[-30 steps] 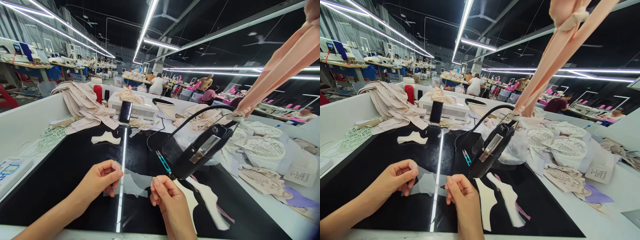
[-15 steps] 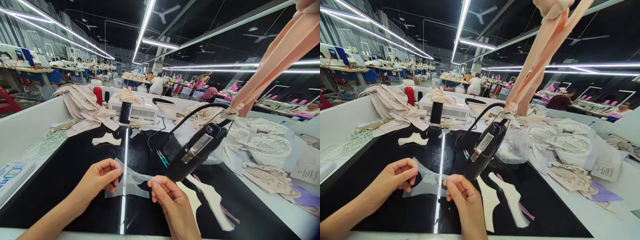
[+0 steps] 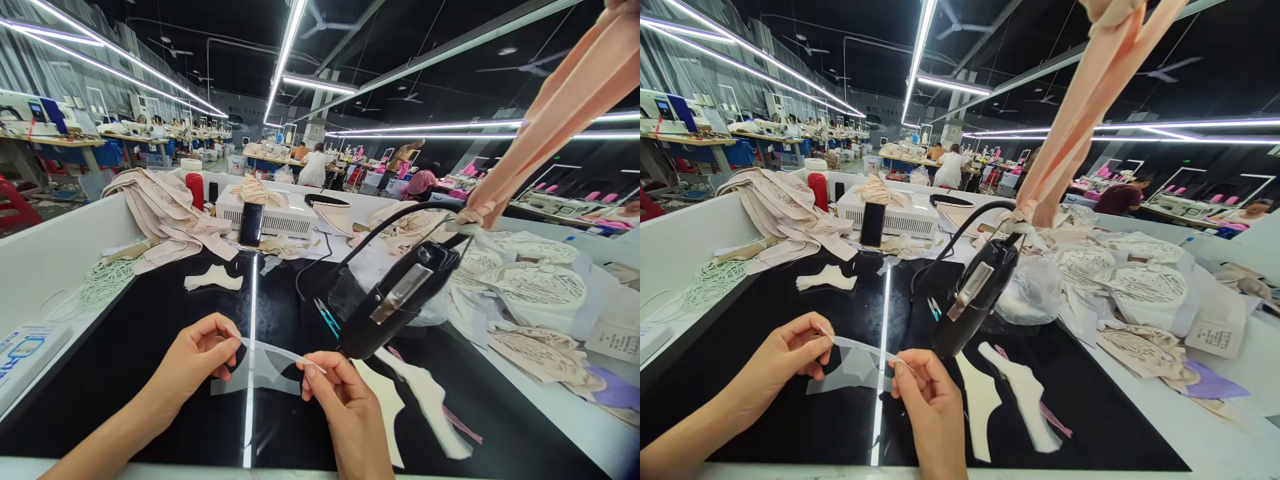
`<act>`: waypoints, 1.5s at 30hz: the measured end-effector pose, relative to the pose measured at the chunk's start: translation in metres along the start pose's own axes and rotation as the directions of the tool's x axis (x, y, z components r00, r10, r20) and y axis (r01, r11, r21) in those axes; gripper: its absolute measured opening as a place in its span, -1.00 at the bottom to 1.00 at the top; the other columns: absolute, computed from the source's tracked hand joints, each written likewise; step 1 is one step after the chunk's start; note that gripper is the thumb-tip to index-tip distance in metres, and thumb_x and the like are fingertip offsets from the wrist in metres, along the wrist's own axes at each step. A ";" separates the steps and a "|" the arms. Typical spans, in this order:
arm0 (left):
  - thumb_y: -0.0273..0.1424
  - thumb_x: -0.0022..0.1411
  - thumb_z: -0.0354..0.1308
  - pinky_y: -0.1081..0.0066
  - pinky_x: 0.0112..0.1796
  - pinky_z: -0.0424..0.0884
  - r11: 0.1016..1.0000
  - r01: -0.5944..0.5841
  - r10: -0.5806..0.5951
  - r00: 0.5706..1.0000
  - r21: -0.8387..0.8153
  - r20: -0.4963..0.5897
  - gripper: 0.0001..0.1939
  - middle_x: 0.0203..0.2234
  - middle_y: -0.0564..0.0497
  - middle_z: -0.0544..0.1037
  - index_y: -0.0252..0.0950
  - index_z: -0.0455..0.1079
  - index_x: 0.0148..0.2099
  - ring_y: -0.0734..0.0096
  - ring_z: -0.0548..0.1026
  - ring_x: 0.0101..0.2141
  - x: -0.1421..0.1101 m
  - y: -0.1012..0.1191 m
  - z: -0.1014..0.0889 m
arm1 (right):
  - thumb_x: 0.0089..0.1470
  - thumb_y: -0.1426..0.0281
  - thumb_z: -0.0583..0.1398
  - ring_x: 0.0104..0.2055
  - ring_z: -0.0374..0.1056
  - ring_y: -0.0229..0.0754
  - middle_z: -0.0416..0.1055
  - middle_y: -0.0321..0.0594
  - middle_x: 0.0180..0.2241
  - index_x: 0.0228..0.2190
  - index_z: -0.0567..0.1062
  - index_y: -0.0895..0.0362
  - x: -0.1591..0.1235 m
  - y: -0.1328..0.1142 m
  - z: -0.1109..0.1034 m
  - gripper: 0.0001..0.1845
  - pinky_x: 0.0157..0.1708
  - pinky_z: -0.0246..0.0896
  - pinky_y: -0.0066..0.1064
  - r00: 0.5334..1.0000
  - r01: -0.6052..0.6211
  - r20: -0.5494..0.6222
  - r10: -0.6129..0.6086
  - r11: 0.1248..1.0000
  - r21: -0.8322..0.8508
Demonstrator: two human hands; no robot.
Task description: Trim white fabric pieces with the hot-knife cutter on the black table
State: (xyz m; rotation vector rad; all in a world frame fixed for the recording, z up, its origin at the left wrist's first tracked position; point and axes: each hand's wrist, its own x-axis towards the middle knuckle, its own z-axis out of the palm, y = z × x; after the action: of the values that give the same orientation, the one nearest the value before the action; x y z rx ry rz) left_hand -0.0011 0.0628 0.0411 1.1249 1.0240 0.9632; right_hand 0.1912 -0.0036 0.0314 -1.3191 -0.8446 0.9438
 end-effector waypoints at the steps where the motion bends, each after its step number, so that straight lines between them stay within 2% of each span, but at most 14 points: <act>1: -0.17 0.04 0.35 0.53 -0.46 0.43 1.000 0.000 0.000 1.000 0.009 -0.004 -0.71 -0.58 0.13 0.40 -0.27 0.40 -0.38 0.51 0.37 -0.51 0.000 -0.001 -0.001 | -0.03 0.15 0.36 -0.45 0.29 -0.26 0.39 -0.31 -0.54 -0.42 0.56 0.11 -0.001 0.000 0.000 -0.72 -0.34 0.26 -0.50 1.000 0.014 -0.009 -0.014 1.000 -0.015; 6: -0.18 0.05 0.34 0.52 -0.43 0.45 1.000 -0.009 0.009 1.000 -0.010 -0.003 -0.72 -0.55 0.12 0.42 -0.27 0.42 -0.36 0.49 0.40 -0.49 0.001 -0.003 -0.002 | -0.02 0.15 0.35 -0.45 0.32 -0.26 0.40 -0.32 -0.56 -0.42 0.56 0.09 -0.005 -0.001 0.001 -0.73 -0.33 0.29 -0.52 0.998 0.055 -0.024 -0.056 0.998 -0.040; 11: -0.21 0.05 0.36 0.47 -0.29 0.49 0.997 -0.032 0.033 0.999 -0.063 0.011 -0.74 -0.30 0.01 0.56 -0.28 0.45 -0.35 0.39 0.50 -0.30 -0.002 0.000 0.001 | 0.00 0.14 0.34 -0.44 0.36 -0.24 0.43 -0.30 -0.53 -0.42 0.55 0.09 -0.010 0.002 -0.001 -0.73 -0.34 0.33 -0.51 0.998 0.053 0.018 -0.052 0.997 -0.063; 14: -0.20 0.12 0.31 0.48 -0.30 0.46 0.998 -0.024 0.029 0.996 -0.064 0.085 -0.75 -0.40 0.02 0.58 -0.28 0.44 -0.35 0.43 0.50 -0.38 -0.005 0.003 0.002 | 0.03 0.18 0.31 -0.42 0.39 -0.21 0.47 -0.26 -0.47 -0.40 0.54 0.09 -0.010 0.005 -0.006 -0.77 -0.35 0.35 -0.48 0.995 0.060 0.084 -0.048 0.989 -0.139; 17: -0.24 0.14 0.30 0.49 -0.35 0.43 0.998 -0.042 0.047 0.985 -0.036 0.166 -0.77 -0.50 0.04 0.55 -0.29 0.41 -0.37 0.44 0.49 -0.45 -0.007 0.006 0.002 | 0.01 0.29 0.28 -0.26 0.44 -0.16 0.53 -0.24 -0.25 -0.27 0.56 0.03 -0.010 0.006 -0.010 -0.81 -0.16 0.37 -0.42 0.983 0.163 0.132 -0.128 0.939 -0.302; 20: -0.30 0.12 0.30 0.45 -0.34 0.45 0.998 -0.068 0.065 0.975 0.009 0.210 -0.82 -0.45 0.01 0.58 -0.29 0.40 -0.35 0.40 0.52 -0.43 -0.008 0.004 0.001 | -0.05 0.34 0.29 -0.03 0.40 -0.08 0.50 -0.25 -0.07 -0.12 0.55 -0.05 -0.012 0.000 -0.009 -0.62 0.06 0.30 -0.33 0.953 0.295 0.199 -0.230 0.854 -0.429; 23: -0.34 0.19 0.23 0.45 -0.31 0.44 0.992 -0.111 0.094 0.964 0.056 0.247 -0.89 -0.40 0.01 0.58 -0.28 0.42 -0.31 0.41 0.51 -0.40 -0.008 -0.003 0.000 | -0.08 0.34 0.31 0.05 0.35 -0.03 0.45 -0.24 0.01 -0.05 0.52 -0.05 -0.016 -0.007 -0.001 -0.52 0.11 0.25 -0.27 0.931 0.328 0.302 -0.203 0.828 -0.455; 26: -0.35 0.24 0.19 0.47 -0.28 0.44 0.980 -0.185 0.156 0.948 0.079 0.278 -0.91 -0.30 0.01 0.54 -0.25 0.45 -0.26 0.41 0.49 -0.32 -0.010 -0.008 0.000 | -0.16 0.37 0.36 -0.03 0.37 -0.06 0.47 -0.24 -0.07 -0.07 0.50 -0.02 -0.020 -0.008 0.012 -0.48 0.04 0.27 -0.29 0.930 0.276 0.347 -0.120 0.851 -0.446; 29: -0.38 0.20 0.19 0.52 -0.36 0.40 0.951 -0.274 0.233 0.939 0.144 0.253 -0.95 -0.25 0.02 0.47 -0.23 0.45 -0.30 0.41 0.46 -0.30 -0.012 -0.007 0.002 | -0.17 0.37 0.37 -0.15 0.36 -0.11 0.47 -0.27 -0.20 -0.15 0.48 0.02 -0.020 -0.005 0.024 -0.55 -0.08 0.28 -0.34 0.936 0.222 0.346 -0.065 0.870 -0.439; 33: -0.43 0.14 0.19 0.57 -0.48 0.30 0.911 -0.318 0.259 0.937 0.262 0.233 -0.96 -0.30 0.02 0.43 -0.24 0.45 -0.37 0.41 0.42 -0.32 -0.014 -0.002 0.005 | 0.05 0.25 0.27 -0.29 0.30 -0.18 0.43 -0.30 -0.35 -0.23 0.51 0.04 -0.012 0.001 0.029 -0.77 -0.23 0.22 -0.40 0.917 0.236 0.395 -0.048 0.866 -0.441; 37: -0.34 0.16 0.25 0.53 -0.41 0.36 0.951 -0.230 0.177 0.954 0.209 0.243 -0.90 -0.29 0.01 0.45 -0.21 0.49 -0.26 0.36 0.44 -0.28 -0.013 -0.005 0.007 | 0.16 0.09 0.20 -0.41 0.26 -0.23 0.38 -0.28 -0.44 -0.33 0.53 0.12 -0.004 0.002 0.025 -0.67 -0.40 0.18 -0.46 0.913 0.129 0.408 0.015 0.938 -0.322; 40: -0.35 0.05 0.35 0.46 -0.34 0.43 0.994 -0.075 0.051 0.962 0.081 0.268 -0.58 -0.22 0.01 0.49 -0.18 0.43 -0.01 0.31 0.49 -0.24 -0.011 -0.009 0.009 | 0.11 0.02 0.26 -0.47 0.24 -0.28 0.37 -0.30 -0.50 -0.38 0.49 0.15 -0.003 0.002 0.022 -0.59 -0.45 0.20 -0.50 0.928 -0.011 0.367 0.066 0.988 -0.152; 41: -0.36 0.03 0.36 0.45 -0.31 0.44 0.998 -0.035 0.020 0.957 0.048 0.289 -0.56 -0.22 0.00 0.52 -0.20 0.41 0.00 0.30 0.51 -0.23 -0.010 -0.009 0.009 | 0.10 0.01 0.27 -0.49 0.25 -0.29 0.36 -0.31 -0.53 -0.38 0.48 0.15 -0.003 0.002 0.022 -0.57 -0.44 0.22 -0.50 0.932 -0.032 0.357 0.064 0.995 -0.094; 45: -0.28 0.11 0.35 0.45 -0.25 0.42 0.998 0.020 0.003 0.933 -0.059 0.360 -0.77 -0.39 0.01 0.58 -0.31 0.45 -0.27 0.40 0.52 -0.33 -0.008 -0.009 0.009 | 0.09 0.00 0.29 -0.48 0.34 -0.27 0.41 -0.30 -0.54 -0.34 0.49 0.15 -0.009 0.002 0.021 -0.56 -0.39 0.31 -0.49 0.952 -0.081 0.298 0.065 0.996 0.041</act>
State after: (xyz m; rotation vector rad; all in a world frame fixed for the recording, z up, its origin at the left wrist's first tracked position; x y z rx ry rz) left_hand 0.0063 0.0517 0.0340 1.1912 0.6950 0.7399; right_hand 0.1677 -0.0034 0.0313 -1.1861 -0.9976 1.2360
